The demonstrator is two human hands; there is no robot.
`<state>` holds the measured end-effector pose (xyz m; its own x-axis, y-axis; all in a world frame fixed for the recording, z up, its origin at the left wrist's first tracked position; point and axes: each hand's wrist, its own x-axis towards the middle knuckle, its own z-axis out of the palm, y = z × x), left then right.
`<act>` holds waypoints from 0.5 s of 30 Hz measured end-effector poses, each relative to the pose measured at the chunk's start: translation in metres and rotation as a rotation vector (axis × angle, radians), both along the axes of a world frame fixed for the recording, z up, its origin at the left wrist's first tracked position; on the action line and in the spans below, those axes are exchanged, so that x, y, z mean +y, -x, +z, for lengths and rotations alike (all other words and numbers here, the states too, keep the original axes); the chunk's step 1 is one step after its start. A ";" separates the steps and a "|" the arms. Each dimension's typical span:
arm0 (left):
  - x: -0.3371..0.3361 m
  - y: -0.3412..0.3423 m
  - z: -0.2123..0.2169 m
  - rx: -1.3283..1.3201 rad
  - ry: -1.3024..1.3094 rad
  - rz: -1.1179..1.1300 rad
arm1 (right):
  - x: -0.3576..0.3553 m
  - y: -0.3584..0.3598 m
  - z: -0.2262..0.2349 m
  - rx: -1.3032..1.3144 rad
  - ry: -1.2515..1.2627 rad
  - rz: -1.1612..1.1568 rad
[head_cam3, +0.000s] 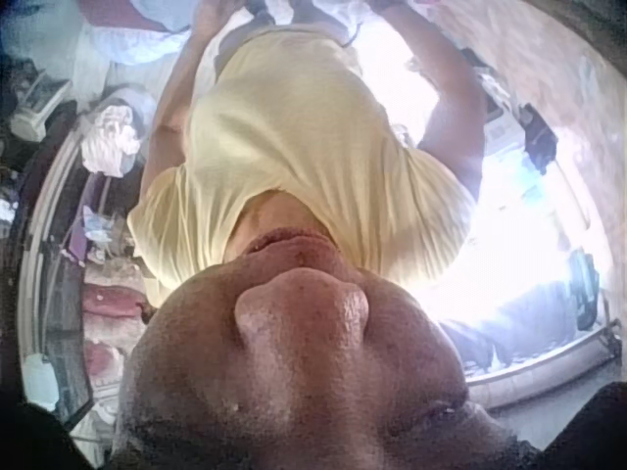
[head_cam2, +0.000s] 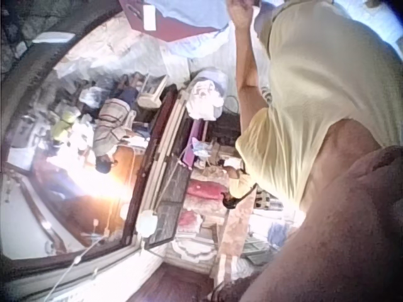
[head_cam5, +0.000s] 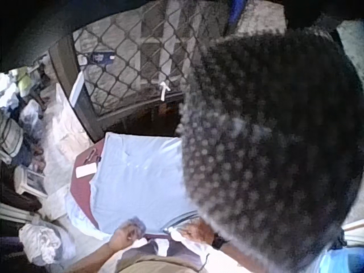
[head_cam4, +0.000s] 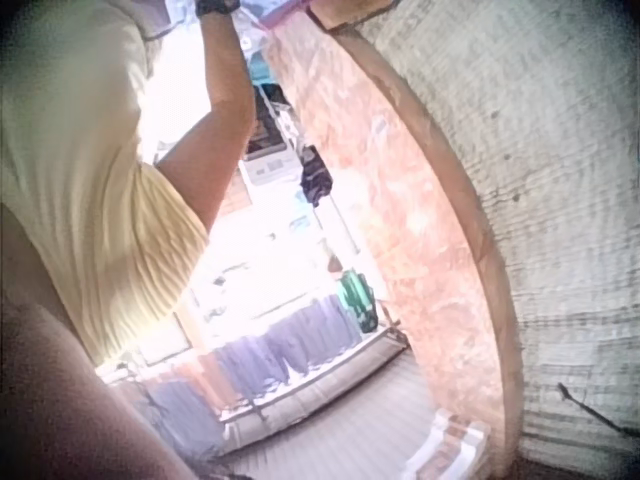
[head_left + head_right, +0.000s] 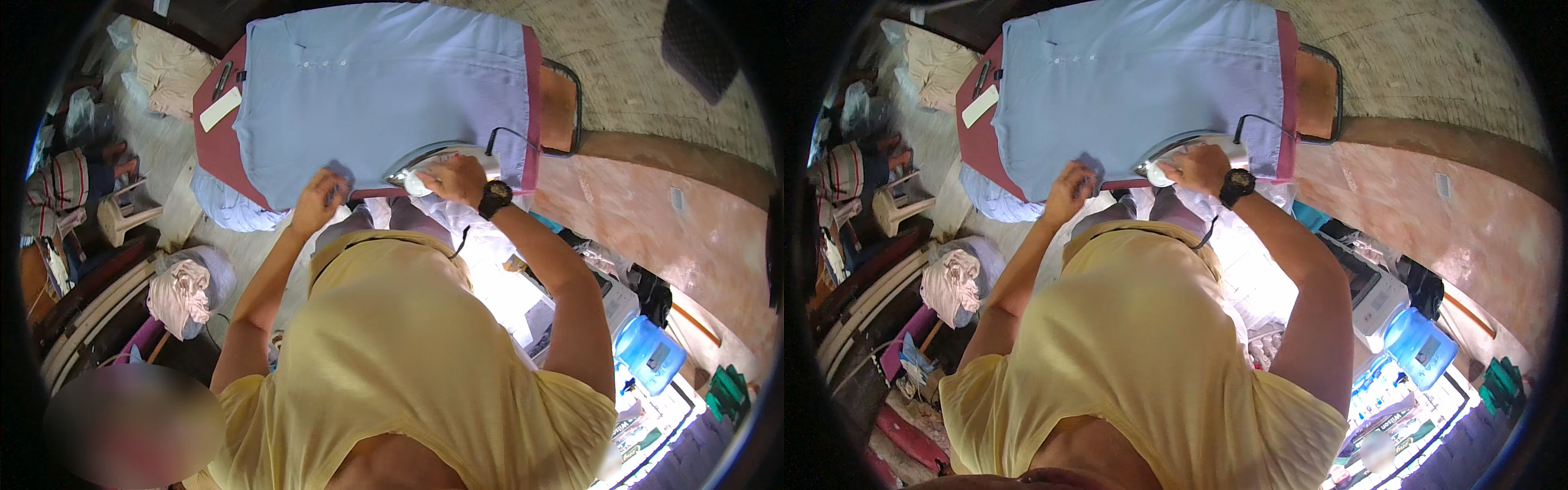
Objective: The person irons a light-blue button-down shirt on a padded board using an electric iron, smoothing out different sections of the garment including the back, front panels, and seams.
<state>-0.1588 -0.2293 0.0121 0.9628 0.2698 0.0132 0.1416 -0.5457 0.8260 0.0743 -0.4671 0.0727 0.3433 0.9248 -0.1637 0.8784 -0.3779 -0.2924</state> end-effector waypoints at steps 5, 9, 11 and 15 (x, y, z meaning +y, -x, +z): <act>0.031 -0.065 0.015 -0.326 -0.088 0.511 | 0.052 0.044 0.014 0.164 -0.039 -0.016; 0.034 -0.114 -0.007 -0.458 -0.003 0.546 | 0.050 0.033 0.024 0.208 0.071 -0.034; 0.009 -0.130 -0.020 -0.554 0.042 0.351 | 0.026 0.014 0.027 0.203 0.063 -0.103; -0.052 -0.156 -0.043 -0.356 -0.094 -0.105 | -0.056 -0.033 0.010 0.088 0.055 -0.233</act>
<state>-0.0030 -0.2813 -0.0310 0.9159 0.1520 0.3717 -0.2054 -0.6180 0.7589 0.1071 -0.5229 0.0826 0.5288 0.8111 -0.2502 0.7376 -0.5849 -0.3373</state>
